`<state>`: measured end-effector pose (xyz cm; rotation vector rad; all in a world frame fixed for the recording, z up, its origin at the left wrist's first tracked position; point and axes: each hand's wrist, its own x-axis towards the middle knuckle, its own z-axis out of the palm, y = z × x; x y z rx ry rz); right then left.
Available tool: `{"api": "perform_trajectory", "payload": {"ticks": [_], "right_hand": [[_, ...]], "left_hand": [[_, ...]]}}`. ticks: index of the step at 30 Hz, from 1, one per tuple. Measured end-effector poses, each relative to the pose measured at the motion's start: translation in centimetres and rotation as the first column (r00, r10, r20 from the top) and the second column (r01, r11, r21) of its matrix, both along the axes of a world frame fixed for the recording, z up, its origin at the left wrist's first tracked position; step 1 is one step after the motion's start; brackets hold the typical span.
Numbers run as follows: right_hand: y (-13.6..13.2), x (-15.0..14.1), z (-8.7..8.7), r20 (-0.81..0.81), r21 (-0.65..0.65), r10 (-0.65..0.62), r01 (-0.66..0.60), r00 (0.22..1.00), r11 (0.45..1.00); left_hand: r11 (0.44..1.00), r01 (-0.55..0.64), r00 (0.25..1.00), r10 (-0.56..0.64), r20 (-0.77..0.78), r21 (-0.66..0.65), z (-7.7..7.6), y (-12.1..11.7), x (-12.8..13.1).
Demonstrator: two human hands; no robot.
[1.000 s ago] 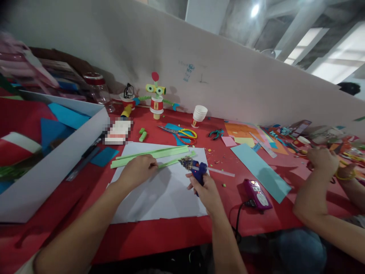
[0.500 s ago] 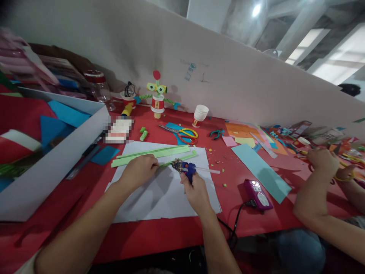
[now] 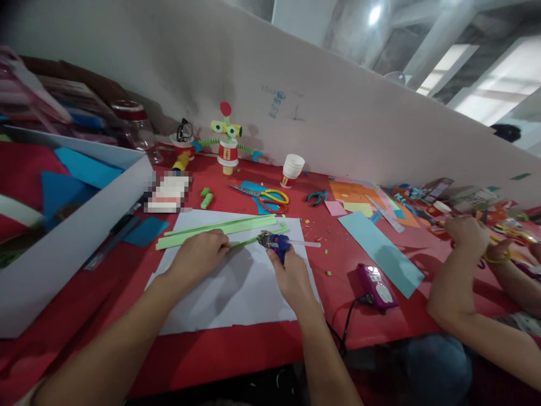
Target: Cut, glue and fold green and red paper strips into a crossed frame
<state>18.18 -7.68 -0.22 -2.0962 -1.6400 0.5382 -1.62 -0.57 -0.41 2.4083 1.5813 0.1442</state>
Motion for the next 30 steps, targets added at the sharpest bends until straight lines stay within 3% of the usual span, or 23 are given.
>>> {"api": "perform_trajectory", "payload": {"ticks": [17,30], "right_hand": [[1.0,1.5,0.5,-0.016,-0.052,-0.018,0.017,1.000,0.999],[2.1,4.1,0.2,0.023,-0.024,-0.137,0.137,0.990,0.990]], "left_hand": [[1.000,0.002,1.000,-0.002,-0.018,-0.014,0.2,0.0,0.0],[1.000,0.003,1.000,-0.003,-0.016,0.012,-0.3,0.0,-0.1]]}}
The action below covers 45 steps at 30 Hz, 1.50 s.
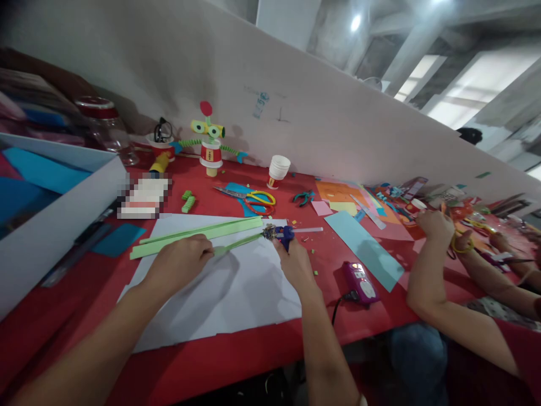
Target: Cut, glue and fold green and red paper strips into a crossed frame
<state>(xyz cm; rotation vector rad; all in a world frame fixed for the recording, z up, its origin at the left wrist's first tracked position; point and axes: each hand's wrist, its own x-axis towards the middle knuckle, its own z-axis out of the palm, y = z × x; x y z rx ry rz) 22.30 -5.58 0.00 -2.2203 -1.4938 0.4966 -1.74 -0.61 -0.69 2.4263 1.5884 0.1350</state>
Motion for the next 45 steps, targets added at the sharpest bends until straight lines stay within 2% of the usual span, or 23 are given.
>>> {"api": "perform_trajectory", "payload": {"ticks": [10,14,24,36,39,42,45], "right_hand": [[-0.1,-0.4,0.5,0.048,0.010,-0.025,0.024,0.999,1.000],[-0.4,-0.8,0.4,0.046,-0.011,0.003,-0.003,0.999,1.000],[-0.4,1.0,-0.2,0.042,0.038,-0.045,0.044,0.998,0.998],[-0.2,1.9,-0.4,0.010,0.084,-0.100,0.099,0.995,0.991],[-0.1,2.5,-0.7,-0.040,0.088,-0.126,0.129,0.991,0.988],[0.3,3.8,-0.9,-0.072,0.077,-0.192,0.197,0.979,0.977],[0.7,5.8,-0.5,-0.011,0.039,-0.279,0.279,0.960,0.959]], "left_hand": [[1.000,-0.003,1.000,0.003,-0.004,0.007,-0.1,0.0,0.0],[1.000,-0.003,1.000,0.003,0.013,0.013,-0.2,0.0,0.0],[1.000,0.001,1.000,-0.001,0.021,-0.022,0.1,0.0,-0.1],[1.000,0.015,1.000,-0.015,-0.006,0.012,-0.1,0.1,-0.1],[0.999,0.028,1.000,-0.028,-0.009,0.019,0.0,0.0,-0.1],[0.993,0.064,0.998,-0.063,-0.012,0.094,0.1,-0.2,0.0],[0.982,0.100,0.995,-0.098,-0.022,0.159,0.1,-0.4,0.2]]}}
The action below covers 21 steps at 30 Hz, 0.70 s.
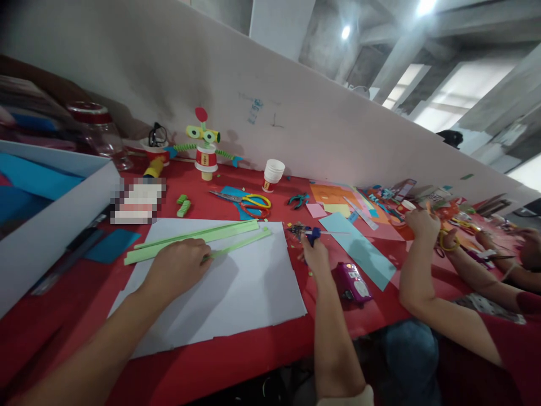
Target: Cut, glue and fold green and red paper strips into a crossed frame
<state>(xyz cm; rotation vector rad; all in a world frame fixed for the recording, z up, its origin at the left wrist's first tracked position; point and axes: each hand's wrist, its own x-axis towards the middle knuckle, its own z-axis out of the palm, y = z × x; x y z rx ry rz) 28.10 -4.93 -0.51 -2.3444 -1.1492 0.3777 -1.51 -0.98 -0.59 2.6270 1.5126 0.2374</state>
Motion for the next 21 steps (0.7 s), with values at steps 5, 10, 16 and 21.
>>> {"api": "perform_trajectory", "payload": {"ticks": [5,10,16,21], "right_hand": [[-0.6,0.7,1.4,0.239,0.007,-0.159,0.162,0.958,0.987],[-0.1,-5.9,1.3,0.063,0.239,0.082,-0.095,0.995,0.966],[3.1,-14.4,0.6,-0.787,0.473,0.484,-0.128,0.383,0.872],[4.0,-15.5,-0.2,-0.809,0.488,0.439,0.032,0.392,0.872]], "left_hand": [[1.000,-0.010,1.000,0.010,0.008,-0.007,0.0,0.0,0.4],[0.989,-0.115,0.947,0.138,0.290,-0.095,0.2,0.6,-0.1],[0.969,0.086,0.782,0.080,0.619,-0.233,0.7,1.3,-0.9],[0.952,0.104,0.732,0.123,0.670,-0.288,0.9,1.3,-0.8]]}}
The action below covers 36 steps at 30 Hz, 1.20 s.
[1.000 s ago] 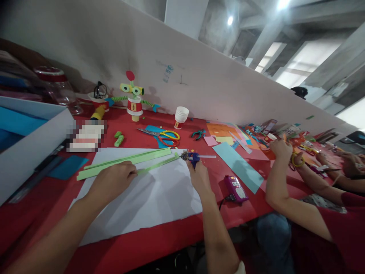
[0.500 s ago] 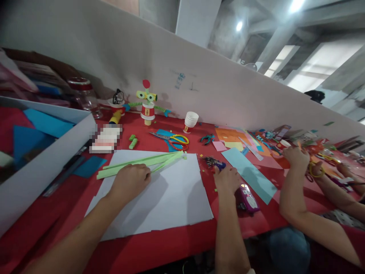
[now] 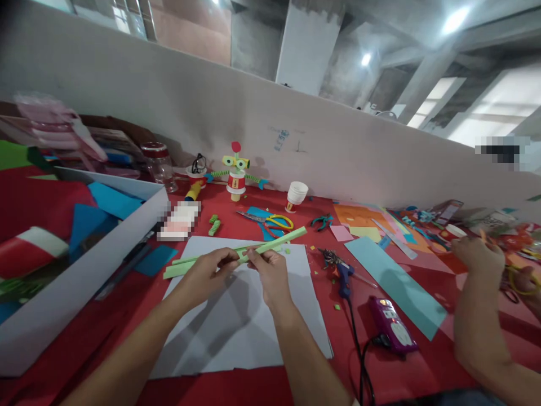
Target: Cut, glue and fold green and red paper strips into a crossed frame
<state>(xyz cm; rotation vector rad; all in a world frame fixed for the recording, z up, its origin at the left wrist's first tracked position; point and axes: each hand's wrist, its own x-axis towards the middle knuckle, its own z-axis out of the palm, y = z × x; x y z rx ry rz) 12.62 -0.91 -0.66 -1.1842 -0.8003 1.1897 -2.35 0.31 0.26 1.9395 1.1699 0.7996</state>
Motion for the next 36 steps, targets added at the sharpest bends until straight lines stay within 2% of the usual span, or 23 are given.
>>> {"api": "perform_trajectory", "payload": {"ticks": [6,11,16,20,24,28,31,33,34,36], "right_hand": [[-1.1,-0.7,-1.1,0.042,-0.053,0.059,-0.057,0.997,0.997],[-1.3,-0.4,-0.8,0.048,-0.023,0.026,-0.025,0.999,0.999],[-0.7,1.7,0.1,-0.073,0.001,-0.120,0.121,0.990,0.993],[-0.2,3.8,1.1,-0.180,0.031,-0.235,0.245,0.955,0.969],[0.1,5.0,1.7,-0.305,0.046,-0.381,0.414,0.873,0.909],[0.2,5.8,1.7,-0.389,0.102,-0.420,0.492,0.820,0.865],[0.2,5.9,1.3,-0.433,0.136,-0.458,0.559,0.776,0.818],[0.0,5.0,0.9,-0.398,0.119,-0.445,0.526,0.802,0.842],[-0.2,4.3,0.6,-0.356,0.106,-0.387,0.448,0.851,0.887],[-0.7,2.3,0.1,-0.249,0.099,-0.124,0.153,0.961,0.983]], "left_hand": [[0.997,-0.075,0.997,0.074,-0.032,-0.023,-0.2,0.0,0.0],[1.000,-0.021,0.999,0.021,-0.050,-0.001,0.3,-0.1,-0.1],[0.998,-0.044,0.989,0.049,-0.137,0.038,0.6,0.0,-0.7],[0.998,-0.048,0.987,0.055,-0.149,0.048,0.8,0.2,-1.2],[0.995,-0.035,0.991,0.047,-0.127,0.090,0.8,0.2,-1.3],[0.988,0.002,0.992,0.018,-0.126,0.158,0.4,0.5,-1.3],[0.960,-0.080,0.984,0.119,-0.135,0.267,0.2,0.7,-1.6],[0.937,-0.134,0.979,0.175,-0.100,0.323,0.0,0.8,-1.6],[0.930,-0.143,0.981,0.179,-0.076,0.339,0.0,0.7,-1.6],[0.924,-0.120,0.988,0.147,-0.048,0.363,-0.1,0.5,-1.4]]}}
